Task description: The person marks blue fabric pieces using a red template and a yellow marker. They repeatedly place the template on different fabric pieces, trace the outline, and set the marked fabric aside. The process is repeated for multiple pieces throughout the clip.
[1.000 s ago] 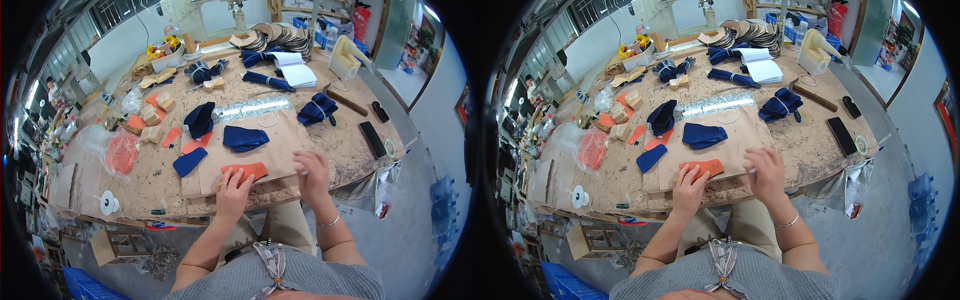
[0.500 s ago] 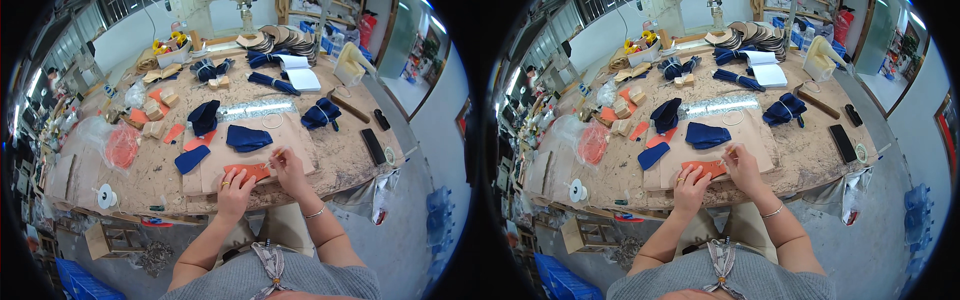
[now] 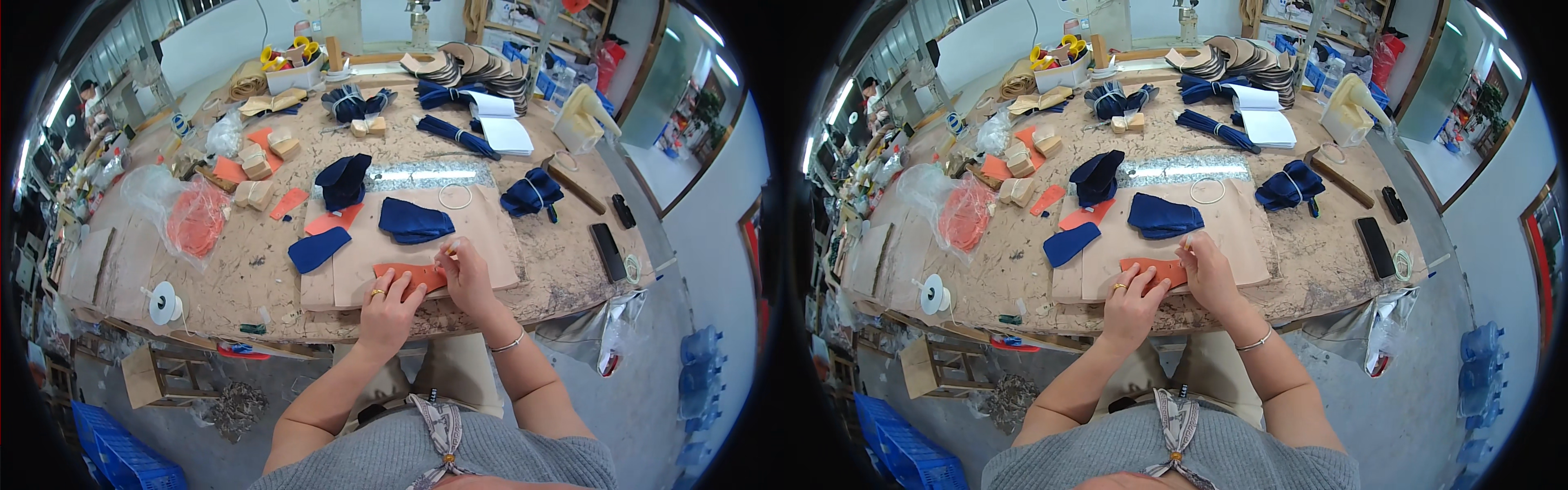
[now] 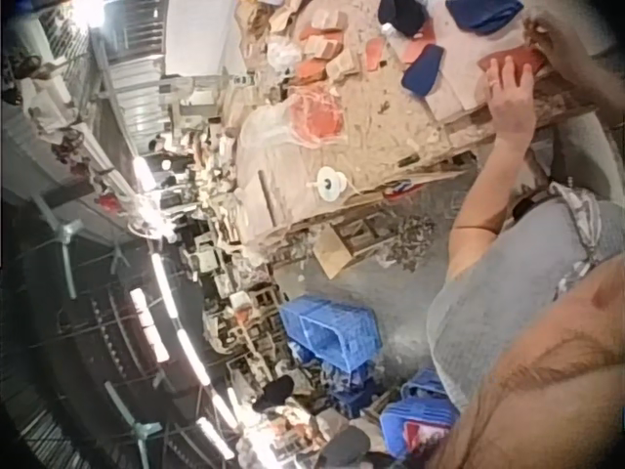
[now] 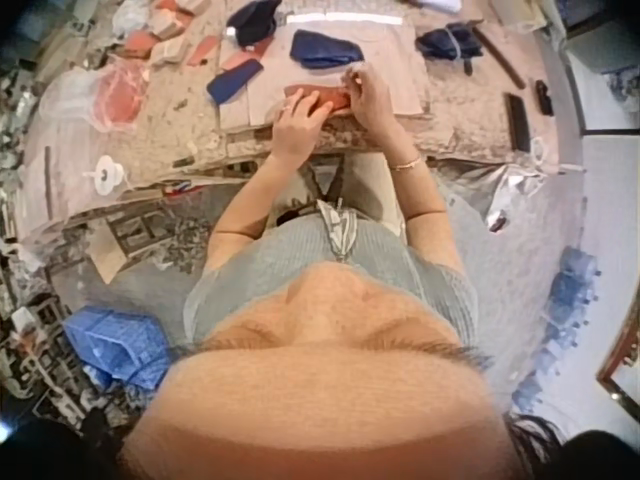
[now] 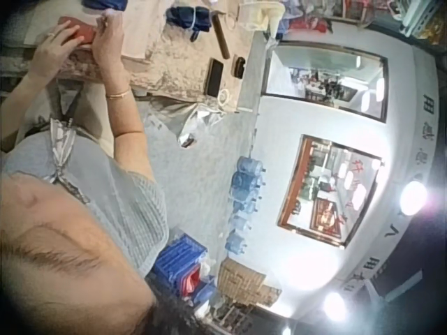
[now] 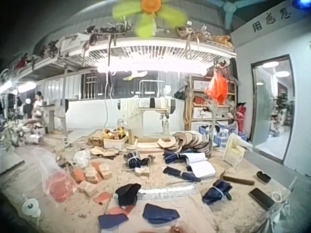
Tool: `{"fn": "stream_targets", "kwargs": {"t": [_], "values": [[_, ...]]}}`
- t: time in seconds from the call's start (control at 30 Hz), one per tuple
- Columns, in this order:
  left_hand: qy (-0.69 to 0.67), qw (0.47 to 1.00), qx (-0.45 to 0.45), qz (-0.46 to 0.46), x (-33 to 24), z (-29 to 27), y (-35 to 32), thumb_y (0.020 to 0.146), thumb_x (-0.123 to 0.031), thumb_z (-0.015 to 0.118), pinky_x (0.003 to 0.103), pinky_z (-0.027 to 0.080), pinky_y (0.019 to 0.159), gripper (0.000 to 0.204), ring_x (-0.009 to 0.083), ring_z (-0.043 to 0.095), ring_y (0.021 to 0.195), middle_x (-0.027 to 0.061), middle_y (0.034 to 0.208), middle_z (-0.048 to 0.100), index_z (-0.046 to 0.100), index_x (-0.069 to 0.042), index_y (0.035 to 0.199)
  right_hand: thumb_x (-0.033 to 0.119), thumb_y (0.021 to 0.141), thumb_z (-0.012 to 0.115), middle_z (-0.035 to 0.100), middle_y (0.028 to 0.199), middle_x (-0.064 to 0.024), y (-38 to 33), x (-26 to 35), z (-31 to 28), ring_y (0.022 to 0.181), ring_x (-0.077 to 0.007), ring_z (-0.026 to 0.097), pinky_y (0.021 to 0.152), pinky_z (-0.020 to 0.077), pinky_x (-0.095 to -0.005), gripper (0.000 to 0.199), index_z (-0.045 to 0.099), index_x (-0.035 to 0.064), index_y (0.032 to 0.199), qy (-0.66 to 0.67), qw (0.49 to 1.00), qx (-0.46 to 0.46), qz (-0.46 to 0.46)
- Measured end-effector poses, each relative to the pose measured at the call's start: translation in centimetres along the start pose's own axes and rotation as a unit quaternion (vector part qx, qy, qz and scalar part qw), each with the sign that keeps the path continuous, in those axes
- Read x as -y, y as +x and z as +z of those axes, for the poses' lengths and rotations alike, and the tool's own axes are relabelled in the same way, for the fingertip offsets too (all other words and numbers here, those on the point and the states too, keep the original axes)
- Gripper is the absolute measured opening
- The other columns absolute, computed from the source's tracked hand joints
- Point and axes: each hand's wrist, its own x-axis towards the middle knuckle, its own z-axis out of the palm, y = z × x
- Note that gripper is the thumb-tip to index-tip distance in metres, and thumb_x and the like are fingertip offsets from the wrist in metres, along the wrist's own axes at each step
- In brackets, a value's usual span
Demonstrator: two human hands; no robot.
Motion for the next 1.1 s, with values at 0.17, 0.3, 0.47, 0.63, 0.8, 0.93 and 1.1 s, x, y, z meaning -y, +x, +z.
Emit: {"fn": "stream_targets", "kwargs": {"t": [0.17, 0.3, 0.47, 0.63, 0.8, 0.93, 1.1], "values": [[0.000, 1.000, -0.003, -0.002, 0.1, 0.1, -0.2, 0.083, -0.022, 0.070, 0.042, 0.048, 0.093, 0.023, 0.0309, 0.061, 0.110, 0.0072, 0.113, 0.067, 0.074, -0.019, 0.105, -0.002, 0.093, 0.060, 0.058, 0.087, -0.0140, -0.5, -0.6, 0.1, 0.069, -0.0259, 0.065, 0.059, 0.0527, -0.0337, 0.014, 0.049, 0.0017, 0.100, 0.001, 1.000, -0.004, 0.002], [-0.004, 1.000, -0.002, 0.000, 0.1, 0.1, -0.2, 0.083, -0.021, 0.069, 0.042, 0.047, 0.093, 0.023, 0.0304, 0.061, 0.110, 0.0069, 0.113, 0.067, 0.074, -0.019, 0.105, -0.002, 0.093, 0.060, 0.058, 0.087, -0.0143, -0.3, -0.3, 0.9, 0.068, -0.0263, 0.065, 0.058, 0.0527, -0.0336, 0.013, 0.050, 0.0014, 0.101, 0.039, 0.998, -0.045, -0.002], [-0.002, 1.000, -0.004, 0.000, 0.2, 0.1, -0.3, 0.083, -0.021, 0.069, 0.042, 0.046, 0.094, 0.023, 0.0304, 0.060, 0.111, 0.0072, 0.113, 0.067, 0.074, -0.019, 0.105, -0.001, 0.093, 0.060, 0.059, 0.088, -0.0147, -0.2, 0.3, 1.6, 0.067, -0.0266, 0.065, 0.057, 0.0528, -0.0338, 0.013, 0.050, 0.0014, 0.101, 0.002, 1.000, -0.008, 0.001], [-0.015, 1.000, -0.002, -0.006, 0.0, 0.2, -0.3, 0.083, -0.018, 0.066, 0.043, 0.046, 0.095, 0.024, 0.0308, 0.060, 0.112, 0.0081, 0.115, 0.067, 0.073, -0.019, 0.107, -0.001, 0.093, 0.060, 0.060, 0.089, -0.0141, -1.0, -0.7, 1.5, 0.068, -0.0264, 0.066, 0.057, 0.0530, -0.0338, 0.012, 0.050, 0.0019, 0.100, -0.036, 0.992, -0.027, -0.116], [-0.029, 0.999, 0.015, -0.013, 0.2, 0.5, -0.9, 0.084, -0.014, 0.060, 0.044, 0.044, 0.099, 0.030, 0.0315, 0.058, 0.114, 0.0099, 0.119, 0.065, 0.071, -0.017, 0.112, -0.003, 0.095, 0.057, 0.062, 0.089, -0.0139, -0.1, 0.0, 1.5, 0.071, -0.0261, 0.066, 0.062, 0.0533, -0.0356, 0.009, 0.050, 0.0017, 0.100, 0.013, 0.999, -0.040, 0.009], [-0.054, 0.998, 0.035, 0.027, 1.1, -0.8, -0.7, 0.084, -0.009, 0.060, 0.043, 0.046, 0.098, 0.034, 0.0297, 0.061, 0.114, 0.0079, 0.118, 0.067, 0.067, -0.014, 0.116, -0.004, 0.092, 0.059, 0.062, 0.096, -0.0142, 3.8, -1.6, 0.0, 0.081, -0.0289, 0.066, 0.068, 0.0525, -0.0347, 0.013, 0.054, 0.0031, 0.102, -0.043, 0.997, -0.064, -0.005], [-0.095, 0.991, -0.088, -0.030, 5.9, -3.9, 1.2, 0.082, -0.003, 0.062, 0.040, 0.051, 0.091, 0.031, 0.0273, 0.066, 0.103, 0.0066, 0.108, 0.070, 0.066, -0.009, 0.112, 0.015, 0.086, 0.070, 0.064, 0.108, -0.0136, 6.6, -2.7, 0.8, 0.093, -0.0347, 0.063, 0.083, 0.0515, -0.0405, 0.025, 0.064, 0.0065, 0.109, -0.176, 0.977, 0.102, -0.068]]}}
